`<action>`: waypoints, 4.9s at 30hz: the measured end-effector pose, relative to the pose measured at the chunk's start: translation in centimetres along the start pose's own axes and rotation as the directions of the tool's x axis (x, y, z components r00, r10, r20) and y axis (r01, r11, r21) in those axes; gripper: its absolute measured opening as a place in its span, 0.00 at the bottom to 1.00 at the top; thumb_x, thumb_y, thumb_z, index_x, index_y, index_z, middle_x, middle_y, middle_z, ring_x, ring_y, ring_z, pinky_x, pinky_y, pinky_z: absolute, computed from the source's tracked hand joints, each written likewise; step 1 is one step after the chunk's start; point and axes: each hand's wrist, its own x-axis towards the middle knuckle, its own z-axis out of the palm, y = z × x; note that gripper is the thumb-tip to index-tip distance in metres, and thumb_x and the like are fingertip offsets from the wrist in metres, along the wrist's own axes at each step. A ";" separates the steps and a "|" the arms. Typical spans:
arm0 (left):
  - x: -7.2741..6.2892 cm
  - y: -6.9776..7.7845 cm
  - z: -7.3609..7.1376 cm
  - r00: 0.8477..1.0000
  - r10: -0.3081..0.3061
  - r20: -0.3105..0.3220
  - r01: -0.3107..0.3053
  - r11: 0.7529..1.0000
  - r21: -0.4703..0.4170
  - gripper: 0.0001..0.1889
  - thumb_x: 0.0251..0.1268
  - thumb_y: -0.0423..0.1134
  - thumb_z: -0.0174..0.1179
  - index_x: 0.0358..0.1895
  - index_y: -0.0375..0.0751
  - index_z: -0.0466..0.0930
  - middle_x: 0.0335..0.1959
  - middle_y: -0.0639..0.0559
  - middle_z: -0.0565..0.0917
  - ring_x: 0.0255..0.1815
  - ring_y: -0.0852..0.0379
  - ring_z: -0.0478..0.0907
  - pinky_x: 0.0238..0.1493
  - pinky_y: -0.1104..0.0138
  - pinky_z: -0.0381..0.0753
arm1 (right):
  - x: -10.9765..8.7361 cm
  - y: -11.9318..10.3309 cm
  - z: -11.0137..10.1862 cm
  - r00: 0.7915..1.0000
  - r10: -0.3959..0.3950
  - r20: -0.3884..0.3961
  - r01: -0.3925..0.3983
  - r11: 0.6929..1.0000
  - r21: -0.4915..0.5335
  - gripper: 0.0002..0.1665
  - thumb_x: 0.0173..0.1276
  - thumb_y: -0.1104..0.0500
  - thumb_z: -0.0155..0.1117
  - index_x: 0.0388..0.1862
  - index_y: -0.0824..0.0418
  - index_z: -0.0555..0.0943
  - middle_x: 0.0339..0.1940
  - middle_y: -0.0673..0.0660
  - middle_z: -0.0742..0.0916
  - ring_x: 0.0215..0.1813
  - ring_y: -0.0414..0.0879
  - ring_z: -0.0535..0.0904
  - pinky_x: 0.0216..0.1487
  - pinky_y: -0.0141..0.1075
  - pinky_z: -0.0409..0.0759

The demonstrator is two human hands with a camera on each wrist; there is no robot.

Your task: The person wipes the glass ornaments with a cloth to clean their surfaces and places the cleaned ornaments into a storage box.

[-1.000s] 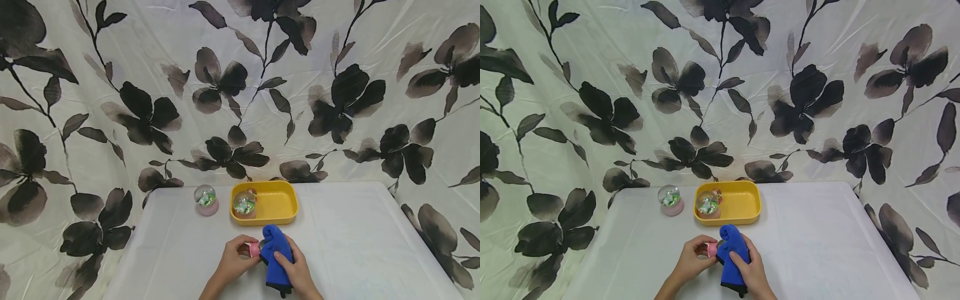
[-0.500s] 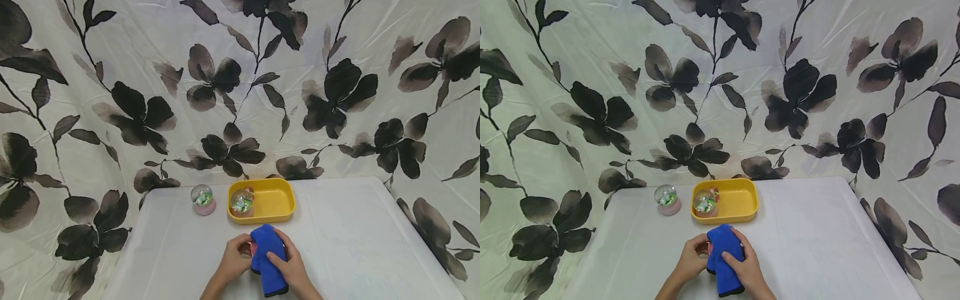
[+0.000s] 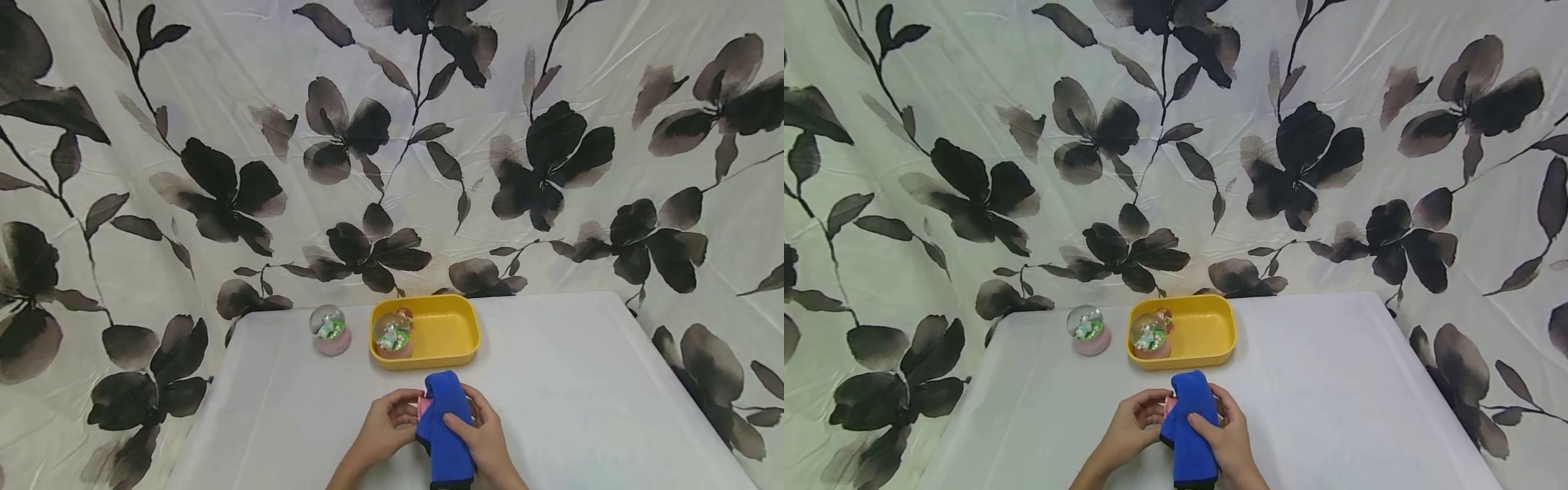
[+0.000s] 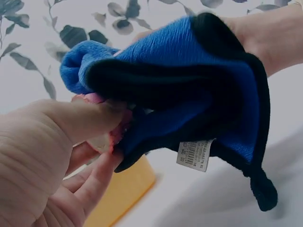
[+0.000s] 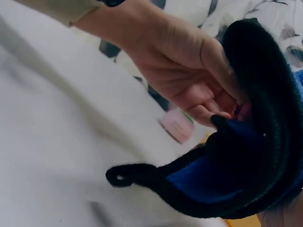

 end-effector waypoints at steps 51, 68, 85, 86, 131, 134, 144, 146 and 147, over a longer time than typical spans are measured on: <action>-0.3 -1.1 -0.4 0.972 0.050 -0.231 -0.059 0.998 -0.030 0.23 0.42 0.21 0.73 0.48 0.31 0.82 0.37 0.47 0.85 0.35 0.55 0.79 0.35 0.66 0.77 | 0.2 -0.5 2.5 0.997 0.044 -0.062 -0.039 0.996 0.083 0.44 0.67 0.51 0.67 0.75 0.61 0.57 0.69 0.64 0.69 0.63 0.55 0.71 0.59 0.49 0.74; 0.7 2.5 -4.8 0.976 0.068 0.206 -0.119 0.962 0.244 0.23 0.51 0.40 0.74 0.53 0.47 0.84 0.39 0.53 0.86 0.39 0.42 0.78 0.44 0.51 0.79 | 0.8 -1.2 1.0 0.964 -0.035 0.263 0.065 0.992 -0.106 0.34 0.65 0.58 0.68 0.68 0.62 0.69 0.63 0.66 0.75 0.57 0.59 0.77 0.50 0.51 0.79; 1.3 0.0 -3.1 0.969 0.232 0.085 -0.221 0.968 -0.118 0.25 0.54 0.37 0.72 0.53 0.27 0.79 0.45 0.46 0.85 0.46 0.55 0.81 0.48 0.59 0.78 | 0.7 -1.9 0.8 0.975 0.030 0.221 -0.057 0.992 0.116 0.37 0.69 0.60 0.60 0.73 0.66 0.58 0.66 0.63 0.71 0.62 0.54 0.70 0.60 0.44 0.71; 1.2 -0.1 -2.7 0.971 0.233 0.053 -0.225 0.967 -0.120 0.24 0.53 0.36 0.72 0.52 0.26 0.79 0.45 0.46 0.85 0.45 0.56 0.81 0.47 0.60 0.78 | 0.6 -1.9 0.8 0.978 0.031 0.205 -0.059 0.990 0.130 0.37 0.69 0.60 0.59 0.74 0.66 0.57 0.67 0.64 0.71 0.62 0.54 0.70 0.60 0.43 0.71; 0.1 -0.1 -4.3 0.972 0.226 0.064 -0.224 0.974 -0.042 0.24 0.49 0.29 0.74 0.53 0.29 0.80 0.47 0.47 0.85 0.47 0.56 0.80 0.46 0.62 0.77 | -0.8 -0.4 2.4 0.968 0.000 0.253 -0.063 0.968 0.242 0.35 0.76 0.59 0.51 0.75 0.66 0.52 0.66 0.60 0.71 0.62 0.50 0.71 0.60 0.42 0.72; 0.0 0.0 -3.4 0.986 0.163 -0.046 -0.166 0.983 -0.077 0.25 0.47 0.26 0.73 0.53 0.27 0.79 0.46 0.46 0.85 0.47 0.56 0.80 0.47 0.60 0.77 | -0.6 -0.5 3.6 0.994 0.025 0.107 -0.049 0.972 0.230 0.38 0.74 0.55 0.55 0.76 0.62 0.51 0.67 0.61 0.69 0.61 0.51 0.72 0.59 0.44 0.73; 0.3 -0.8 -2.8 0.980 0.083 -0.179 -0.071 0.995 0.074 0.25 0.46 0.29 0.75 0.53 0.35 0.82 0.41 0.53 0.86 0.45 0.52 0.79 0.45 0.58 0.75 | 0.0 -0.1 5.5 0.979 -0.047 -0.200 0.028 0.995 -0.100 0.44 0.65 0.49 0.68 0.73 0.62 0.61 0.67 0.66 0.70 0.61 0.62 0.73 0.53 0.54 0.78; 0.2 -0.5 -3.3 0.981 0.135 -0.138 -0.109 0.977 0.182 0.24 0.47 0.35 0.76 0.52 0.40 0.83 0.41 0.56 0.86 0.45 0.54 0.80 0.45 0.57 0.76 | 0.0 0.0 5.3 0.981 -0.072 -0.182 0.046 0.989 -0.142 0.42 0.64 0.50 0.69 0.72 0.60 0.63 0.66 0.65 0.71 0.58 0.61 0.76 0.51 0.53 0.79; 0.2 -0.3 -3.6 0.981 0.156 -0.112 -0.129 0.967 0.221 0.24 0.48 0.38 0.76 0.53 0.43 0.84 0.42 0.58 0.86 0.45 0.55 0.80 0.45 0.57 0.75 | 0.0 0.0 5.2 0.982 -0.082 -0.168 0.054 0.985 -0.163 0.41 0.64 0.50 0.69 0.72 0.60 0.64 0.65 0.65 0.72 0.57 0.60 0.76 0.50 0.52 0.79</action>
